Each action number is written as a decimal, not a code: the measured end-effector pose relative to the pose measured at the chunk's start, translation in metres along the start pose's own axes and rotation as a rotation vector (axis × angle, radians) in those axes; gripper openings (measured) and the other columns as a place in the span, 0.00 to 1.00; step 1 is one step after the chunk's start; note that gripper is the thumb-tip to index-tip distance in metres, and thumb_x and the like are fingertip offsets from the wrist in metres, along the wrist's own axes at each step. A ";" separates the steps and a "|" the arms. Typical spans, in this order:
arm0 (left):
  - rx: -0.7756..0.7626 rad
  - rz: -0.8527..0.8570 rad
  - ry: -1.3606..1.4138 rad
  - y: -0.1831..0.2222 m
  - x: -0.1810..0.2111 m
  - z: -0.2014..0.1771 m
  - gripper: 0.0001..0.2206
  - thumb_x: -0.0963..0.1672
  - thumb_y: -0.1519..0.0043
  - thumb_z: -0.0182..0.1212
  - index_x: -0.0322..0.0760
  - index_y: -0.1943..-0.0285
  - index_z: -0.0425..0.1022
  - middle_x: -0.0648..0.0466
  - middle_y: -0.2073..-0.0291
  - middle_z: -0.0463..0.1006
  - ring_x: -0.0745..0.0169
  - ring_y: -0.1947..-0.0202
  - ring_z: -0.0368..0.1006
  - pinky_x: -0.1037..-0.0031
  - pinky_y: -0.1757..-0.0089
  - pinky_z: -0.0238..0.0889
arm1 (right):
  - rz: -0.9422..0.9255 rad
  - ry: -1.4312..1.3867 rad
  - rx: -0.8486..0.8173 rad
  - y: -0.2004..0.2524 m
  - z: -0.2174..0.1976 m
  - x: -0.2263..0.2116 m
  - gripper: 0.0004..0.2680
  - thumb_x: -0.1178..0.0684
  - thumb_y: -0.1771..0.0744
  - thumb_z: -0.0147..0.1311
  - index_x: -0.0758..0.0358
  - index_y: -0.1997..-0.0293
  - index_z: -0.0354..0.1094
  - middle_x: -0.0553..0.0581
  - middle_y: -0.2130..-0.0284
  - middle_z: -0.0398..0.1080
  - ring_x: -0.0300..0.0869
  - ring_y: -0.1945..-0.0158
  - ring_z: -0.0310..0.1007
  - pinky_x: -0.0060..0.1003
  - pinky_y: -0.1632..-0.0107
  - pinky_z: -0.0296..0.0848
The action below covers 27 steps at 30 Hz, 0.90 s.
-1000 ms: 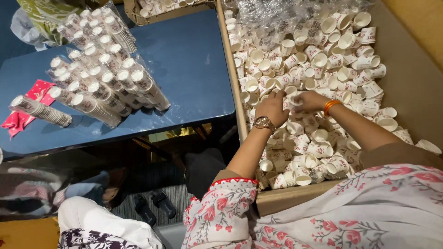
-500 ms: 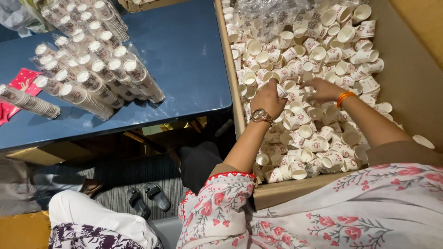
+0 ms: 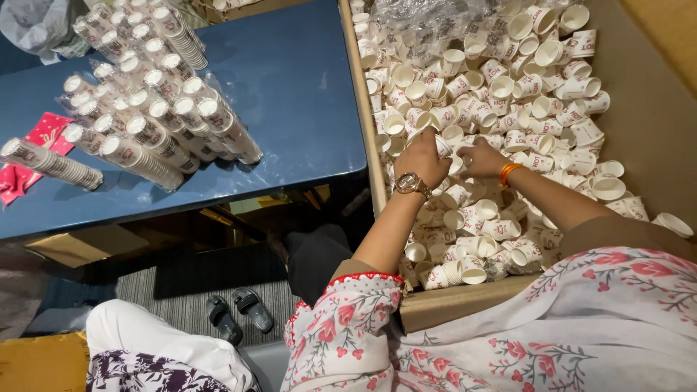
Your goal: Packing stacks of paper cups into plastic sleeves and placing them in boxes.
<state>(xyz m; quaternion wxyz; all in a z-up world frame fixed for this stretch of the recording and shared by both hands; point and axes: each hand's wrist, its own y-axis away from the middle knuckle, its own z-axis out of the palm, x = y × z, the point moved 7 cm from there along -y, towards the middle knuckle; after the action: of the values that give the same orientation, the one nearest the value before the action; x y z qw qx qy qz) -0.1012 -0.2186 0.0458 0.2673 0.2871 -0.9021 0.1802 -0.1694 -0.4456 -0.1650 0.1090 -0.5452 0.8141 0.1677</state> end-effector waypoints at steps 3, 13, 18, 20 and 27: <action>0.019 -0.015 0.010 0.001 0.002 -0.006 0.28 0.47 0.50 0.70 0.37 0.42 0.65 0.42 0.51 0.78 0.37 0.56 0.77 0.51 0.58 0.71 | -0.287 0.060 0.246 -0.004 -0.051 -0.026 0.22 0.40 0.44 0.74 0.57 0.51 0.76 0.78 0.51 0.66 0.69 0.41 0.60 0.55 0.43 0.66; 0.077 -0.072 0.015 -0.003 -0.006 -0.003 0.30 0.44 0.48 0.68 0.36 0.36 0.61 0.41 0.50 0.76 0.37 0.54 0.77 0.53 0.57 0.72 | -0.285 -0.606 0.118 0.071 -0.202 -0.120 0.06 0.51 0.36 0.65 0.61 0.64 0.77 0.53 0.51 0.70 0.39 0.49 0.70 0.35 0.46 0.71; 0.013 0.103 0.067 0.002 0.012 -0.005 0.43 0.45 0.51 0.71 0.42 0.25 0.51 0.40 0.46 0.75 0.36 0.54 0.76 0.53 0.57 0.72 | -0.293 -0.280 0.005 0.085 -0.186 -0.155 0.10 0.50 0.37 0.65 0.64 0.77 0.72 0.52 0.48 0.71 0.40 0.57 0.72 0.37 0.54 0.74; -0.021 0.130 0.051 0.002 0.015 -0.001 0.43 0.47 0.52 0.72 0.45 0.26 0.51 0.41 0.45 0.75 0.37 0.54 0.77 0.53 0.57 0.72 | -0.322 -0.315 0.002 0.086 -0.178 -0.154 0.10 0.50 0.37 0.65 0.64 0.77 0.71 0.53 0.49 0.71 0.40 0.57 0.72 0.38 0.53 0.74; -0.034 0.084 0.085 0.003 0.024 -0.019 0.42 0.55 0.49 0.70 0.49 0.25 0.53 0.44 0.53 0.80 0.40 0.55 0.78 0.53 0.58 0.71 | -0.331 -1.015 0.049 0.086 -0.190 -0.158 0.08 0.48 0.33 0.59 0.61 0.61 0.68 0.54 0.46 0.69 0.37 0.50 0.72 0.35 0.47 0.74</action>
<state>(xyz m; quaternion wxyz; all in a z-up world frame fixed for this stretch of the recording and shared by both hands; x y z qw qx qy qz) -0.1130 -0.2171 0.0745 0.3026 0.2365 -0.9040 0.1878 -0.1873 -0.3555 0.0797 0.5267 -0.5140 0.5657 0.3719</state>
